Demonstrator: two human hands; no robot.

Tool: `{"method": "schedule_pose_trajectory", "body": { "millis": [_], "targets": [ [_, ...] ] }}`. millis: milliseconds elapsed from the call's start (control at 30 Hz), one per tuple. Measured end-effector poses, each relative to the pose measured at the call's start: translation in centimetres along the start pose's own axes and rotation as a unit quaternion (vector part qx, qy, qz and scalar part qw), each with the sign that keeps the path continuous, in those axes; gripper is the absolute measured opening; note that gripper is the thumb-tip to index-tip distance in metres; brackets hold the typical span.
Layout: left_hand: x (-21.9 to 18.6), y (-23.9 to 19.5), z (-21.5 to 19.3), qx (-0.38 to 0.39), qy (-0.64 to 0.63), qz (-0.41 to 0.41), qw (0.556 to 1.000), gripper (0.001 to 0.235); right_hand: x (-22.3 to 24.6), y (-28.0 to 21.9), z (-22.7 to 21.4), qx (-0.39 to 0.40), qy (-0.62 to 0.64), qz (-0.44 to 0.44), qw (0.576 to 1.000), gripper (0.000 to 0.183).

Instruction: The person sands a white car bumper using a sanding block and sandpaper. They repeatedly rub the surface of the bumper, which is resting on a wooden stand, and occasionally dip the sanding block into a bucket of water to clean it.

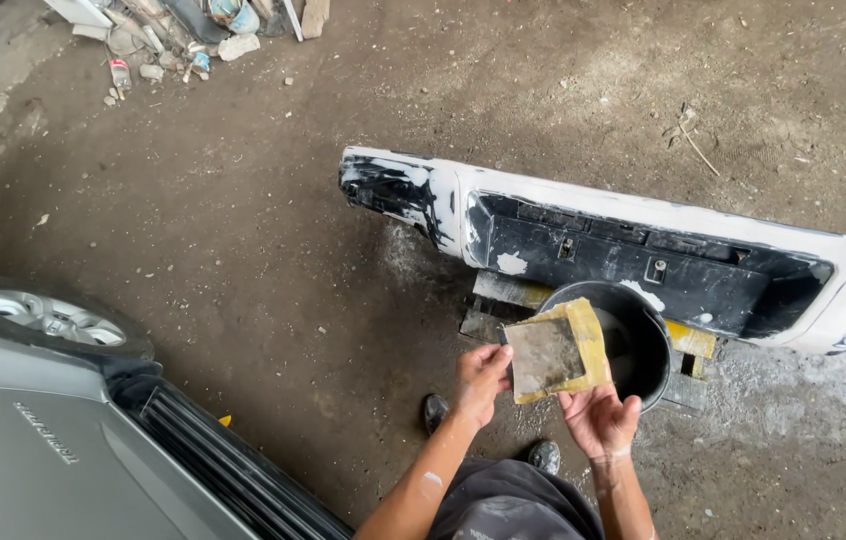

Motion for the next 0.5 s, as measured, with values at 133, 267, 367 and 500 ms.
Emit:
{"method": "schedule_pose_trajectory", "body": {
  "millis": [133, 267, 367, 500],
  "targets": [
    [1.1, 0.1, 1.3, 0.024, -0.046, -0.025, 0.998, 0.023, -1.8, -0.5, -3.1, 0.035, 0.287, -0.016, 0.957, 0.092],
    [3.5, 0.6, 0.9, 0.025, -0.034, -0.011, 0.999, 0.022, -0.1, -0.4, 1.7, -0.011, 0.133, -0.031, 0.991, 0.083],
    [3.4, 0.3, 0.8, -0.022, 0.038, 0.016, 0.999, 0.023, 0.6, 0.2, 1.6, -0.068, -0.137, 0.019, 0.988, 0.072],
    [4.3, 0.3, 0.2, -0.066, 0.144, 0.037, 0.987, 0.026, 1.9, 0.1, 4.3, -0.089, -0.437, 0.029, 0.895, 0.045]
  ]
}}
Point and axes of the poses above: each hand's wrist, its own y-axis towards the middle knuckle, its own z-axis out of the palm, x = y × z, the point moved 3 cm from there along y, towards the middle knuckle, and after that the axes turned 6 degrees about -z, right-handed, at the moved point
